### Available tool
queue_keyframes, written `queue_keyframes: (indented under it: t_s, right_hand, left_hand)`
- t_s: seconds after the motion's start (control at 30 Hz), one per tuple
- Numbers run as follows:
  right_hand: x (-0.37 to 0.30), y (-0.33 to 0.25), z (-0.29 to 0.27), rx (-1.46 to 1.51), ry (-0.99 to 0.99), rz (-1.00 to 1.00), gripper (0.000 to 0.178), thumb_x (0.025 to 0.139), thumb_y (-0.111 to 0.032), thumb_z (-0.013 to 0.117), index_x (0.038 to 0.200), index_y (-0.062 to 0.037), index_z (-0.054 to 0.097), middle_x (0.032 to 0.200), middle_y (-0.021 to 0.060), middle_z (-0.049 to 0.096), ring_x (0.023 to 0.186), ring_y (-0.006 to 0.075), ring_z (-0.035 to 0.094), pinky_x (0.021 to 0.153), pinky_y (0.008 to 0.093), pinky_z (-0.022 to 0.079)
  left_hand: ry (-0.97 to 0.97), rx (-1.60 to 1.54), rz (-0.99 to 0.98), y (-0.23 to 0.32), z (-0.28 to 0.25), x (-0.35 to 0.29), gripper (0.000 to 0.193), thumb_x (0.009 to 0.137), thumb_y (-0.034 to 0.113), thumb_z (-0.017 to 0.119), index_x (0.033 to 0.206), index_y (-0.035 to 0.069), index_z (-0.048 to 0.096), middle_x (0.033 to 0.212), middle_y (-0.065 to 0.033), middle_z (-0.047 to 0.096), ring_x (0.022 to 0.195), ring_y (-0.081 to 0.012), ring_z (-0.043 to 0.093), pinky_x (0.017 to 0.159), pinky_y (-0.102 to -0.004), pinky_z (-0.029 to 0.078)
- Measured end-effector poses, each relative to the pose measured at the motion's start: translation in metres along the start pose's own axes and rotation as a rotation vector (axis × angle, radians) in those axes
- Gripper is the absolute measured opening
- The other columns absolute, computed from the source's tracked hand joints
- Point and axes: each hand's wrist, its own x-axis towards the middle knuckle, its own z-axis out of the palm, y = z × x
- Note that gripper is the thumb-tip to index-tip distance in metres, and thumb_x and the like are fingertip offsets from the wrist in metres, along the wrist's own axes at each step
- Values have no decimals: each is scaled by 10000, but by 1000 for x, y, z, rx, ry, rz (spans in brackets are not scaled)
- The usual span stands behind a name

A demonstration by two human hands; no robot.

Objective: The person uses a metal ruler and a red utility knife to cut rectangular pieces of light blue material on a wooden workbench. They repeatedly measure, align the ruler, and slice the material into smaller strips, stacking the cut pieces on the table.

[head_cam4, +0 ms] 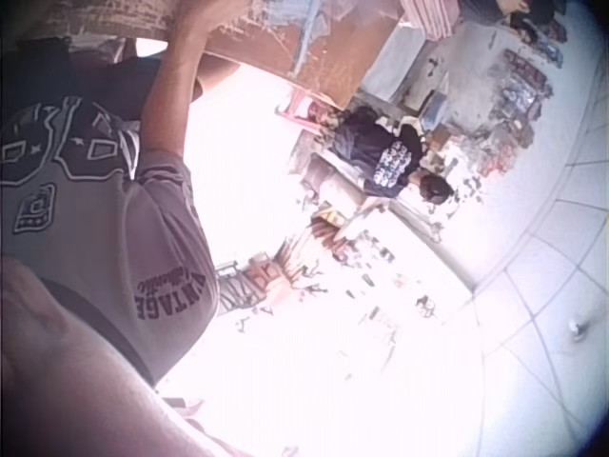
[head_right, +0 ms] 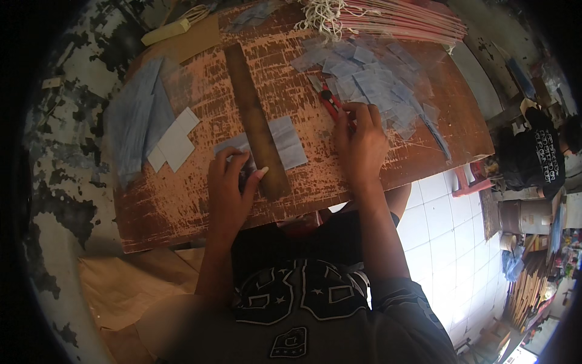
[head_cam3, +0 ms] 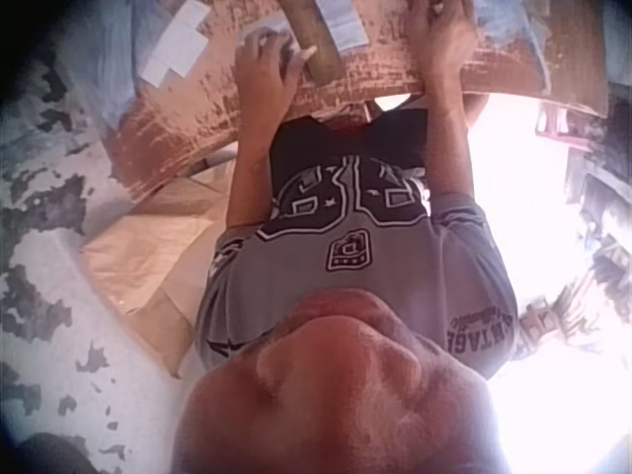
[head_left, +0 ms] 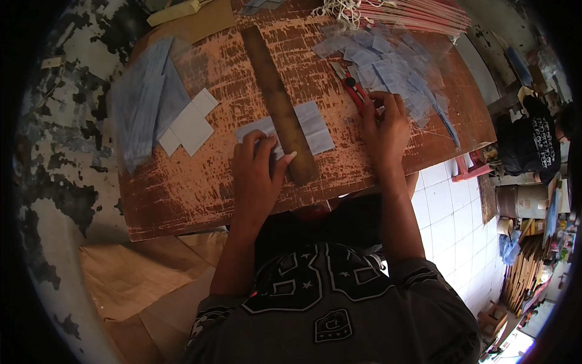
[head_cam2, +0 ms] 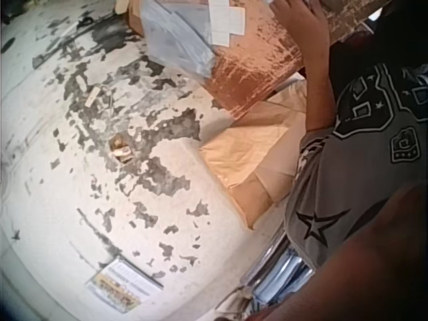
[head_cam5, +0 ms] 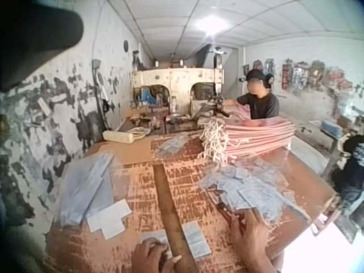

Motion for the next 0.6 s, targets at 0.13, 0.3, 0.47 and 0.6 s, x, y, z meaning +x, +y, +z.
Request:
queue_keyframes:
  t_s: [0.13,0.3,0.47,0.6]
  right_hand:
    - [1,-1,-1,12,-2,-20,98,1022,-142,745,1101,-83,743,1004,131,736,811,335,784,690,449,619]
    - [1,0,-1,29,-13,-5,97,1016,-130,743,1099,-80,746,1002,134,739,817,338,786,696,452,618]
    - [1,0,-1,29,0,-15,102,1010,-126,748,1100,-79,749,995,131,746,810,327,785,691,440,616]
    - [1,-1,-1,61,8,-6,111,1005,-125,757,1106,-79,749,992,125,749,801,316,780,679,430,612]
  left_hand:
    - [-36,-45,-58,-1,-1,1,441,1001,305,830,1272,-16,693,1314,-154,592,1181,-372,606,1006,-496,505]
    - [-38,-73,-74,-2,-1,1,468,982,299,848,1288,-15,680,1314,-170,587,1215,-379,606,1016,-499,510]
    - [-54,-80,-97,-4,-1,1,503,986,323,841,1319,-9,663,1330,-192,579,1240,-393,601,1036,-501,509]
    - [-64,-82,-117,-3,0,0,541,1002,346,824,1386,9,646,1356,-202,567,1255,-402,594,1044,-508,507]
